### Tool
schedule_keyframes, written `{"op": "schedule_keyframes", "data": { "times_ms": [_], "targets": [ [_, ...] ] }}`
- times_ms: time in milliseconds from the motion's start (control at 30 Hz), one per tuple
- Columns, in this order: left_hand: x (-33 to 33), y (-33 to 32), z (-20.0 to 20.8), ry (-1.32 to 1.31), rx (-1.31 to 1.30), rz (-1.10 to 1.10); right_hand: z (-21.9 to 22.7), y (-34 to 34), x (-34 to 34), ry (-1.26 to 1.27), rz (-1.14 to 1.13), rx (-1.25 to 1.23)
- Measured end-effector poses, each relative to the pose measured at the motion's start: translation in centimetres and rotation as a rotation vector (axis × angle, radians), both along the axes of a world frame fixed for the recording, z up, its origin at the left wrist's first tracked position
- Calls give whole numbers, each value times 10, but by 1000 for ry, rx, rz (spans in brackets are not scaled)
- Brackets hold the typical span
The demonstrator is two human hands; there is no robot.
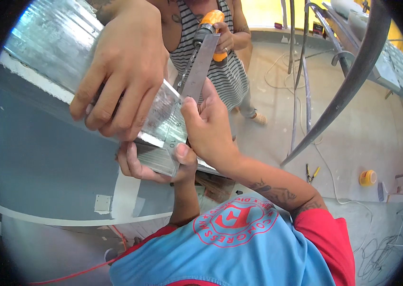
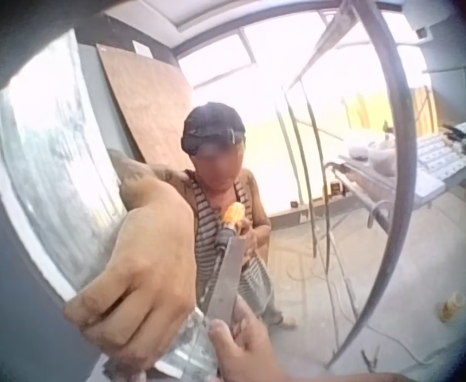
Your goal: The person aligns and holds a metal ruler against the edge of a drywall structure by hand while a coworker assists with a power drill.
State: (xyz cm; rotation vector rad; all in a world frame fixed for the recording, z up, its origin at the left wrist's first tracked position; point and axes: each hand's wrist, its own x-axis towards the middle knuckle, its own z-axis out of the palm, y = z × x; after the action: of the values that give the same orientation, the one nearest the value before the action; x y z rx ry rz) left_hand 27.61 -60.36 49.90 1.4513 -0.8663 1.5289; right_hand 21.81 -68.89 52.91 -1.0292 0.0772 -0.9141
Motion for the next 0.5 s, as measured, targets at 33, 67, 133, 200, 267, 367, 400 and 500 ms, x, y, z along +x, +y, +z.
{"op": "schedule_keyframes", "data": {
  "times_ms": [33,67,133,200,267,367,400,500],
  "targets": [
    [-1,-1,0,11,-21,-21,-1,0,-1,-3,4,5],
    [-1,0,-1,10,-25,-25,-1,-1,-2,14,30,7],
    [-3,3,-2,25,12,37,-1,0,-3,29,54,7],
    [-5,3,-2,35,13,61,-1,0,-2,41,56,9],
    [-7,4,-1,45,14,74,-1,-2,-4,37,49,-2],
    [-4,11,0,-19,137,161,1,1,0,-8,26,3],
    [-3,12,-1,-26,143,165,1,2,2,-46,0,19],
    [-5,10,0,-21,147,153,2,-1,-1,-31,-8,9]
  ]
}}
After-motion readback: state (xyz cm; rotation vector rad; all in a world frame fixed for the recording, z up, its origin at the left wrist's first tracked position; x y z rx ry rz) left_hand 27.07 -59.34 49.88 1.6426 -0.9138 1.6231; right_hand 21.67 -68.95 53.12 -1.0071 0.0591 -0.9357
